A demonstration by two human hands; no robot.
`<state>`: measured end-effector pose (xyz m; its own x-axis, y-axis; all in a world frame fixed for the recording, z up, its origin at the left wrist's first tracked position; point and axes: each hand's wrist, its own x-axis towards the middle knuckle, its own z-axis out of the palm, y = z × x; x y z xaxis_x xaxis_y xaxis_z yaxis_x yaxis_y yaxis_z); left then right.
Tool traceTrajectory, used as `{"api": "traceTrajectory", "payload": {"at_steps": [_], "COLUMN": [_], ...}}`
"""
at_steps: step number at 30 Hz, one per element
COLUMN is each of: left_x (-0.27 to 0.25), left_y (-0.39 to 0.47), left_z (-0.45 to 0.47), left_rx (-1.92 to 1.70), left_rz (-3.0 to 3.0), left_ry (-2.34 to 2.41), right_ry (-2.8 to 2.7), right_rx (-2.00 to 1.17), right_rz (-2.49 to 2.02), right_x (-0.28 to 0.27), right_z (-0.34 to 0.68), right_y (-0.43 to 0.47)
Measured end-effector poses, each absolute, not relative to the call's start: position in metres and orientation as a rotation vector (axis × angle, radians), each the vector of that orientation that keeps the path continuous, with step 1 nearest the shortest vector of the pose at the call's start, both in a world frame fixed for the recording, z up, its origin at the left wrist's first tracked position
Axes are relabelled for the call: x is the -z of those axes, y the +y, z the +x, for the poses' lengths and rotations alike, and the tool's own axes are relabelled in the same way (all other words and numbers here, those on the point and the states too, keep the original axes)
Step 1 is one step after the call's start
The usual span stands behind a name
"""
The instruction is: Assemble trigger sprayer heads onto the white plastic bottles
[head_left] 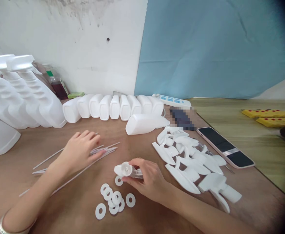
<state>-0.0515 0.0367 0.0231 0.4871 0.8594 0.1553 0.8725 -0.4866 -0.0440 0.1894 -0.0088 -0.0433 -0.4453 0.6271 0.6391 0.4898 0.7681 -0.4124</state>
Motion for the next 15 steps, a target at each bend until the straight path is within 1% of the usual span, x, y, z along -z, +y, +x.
{"api": "traceTrajectory", "payload": {"at_steps": [4, 7, 9, 11, 15], "left_x": [-0.029, -0.03, -0.029, -0.028, -0.024], "left_y": [0.051, 0.054, 0.052, 0.051, 0.05], "left_z": [-0.081, -0.102, -0.113, -0.123, -0.143], "left_rx": [-0.09, -0.393, -0.521, -0.508, -0.297], "left_rz": [-2.353, -2.333, -2.326, -2.28, -2.141], "left_ry": [-1.92, -2.186, -2.318, -2.397, -2.479], "right_ry": [-2.125, -2.133, -2.142, -2.151, -2.161], "right_rx": [-0.163, -0.16, -0.16, -0.151, -0.148], "right_rz": [-0.801, -0.813, -0.835, -0.853, -0.857], "right_x": [0.039, 0.037, 0.036, 0.035, 0.035], "right_z": [0.188, 0.188, 0.188, 0.188, 0.189], "right_y": [-0.008, -0.008, -0.009, -0.01, -0.01]}}
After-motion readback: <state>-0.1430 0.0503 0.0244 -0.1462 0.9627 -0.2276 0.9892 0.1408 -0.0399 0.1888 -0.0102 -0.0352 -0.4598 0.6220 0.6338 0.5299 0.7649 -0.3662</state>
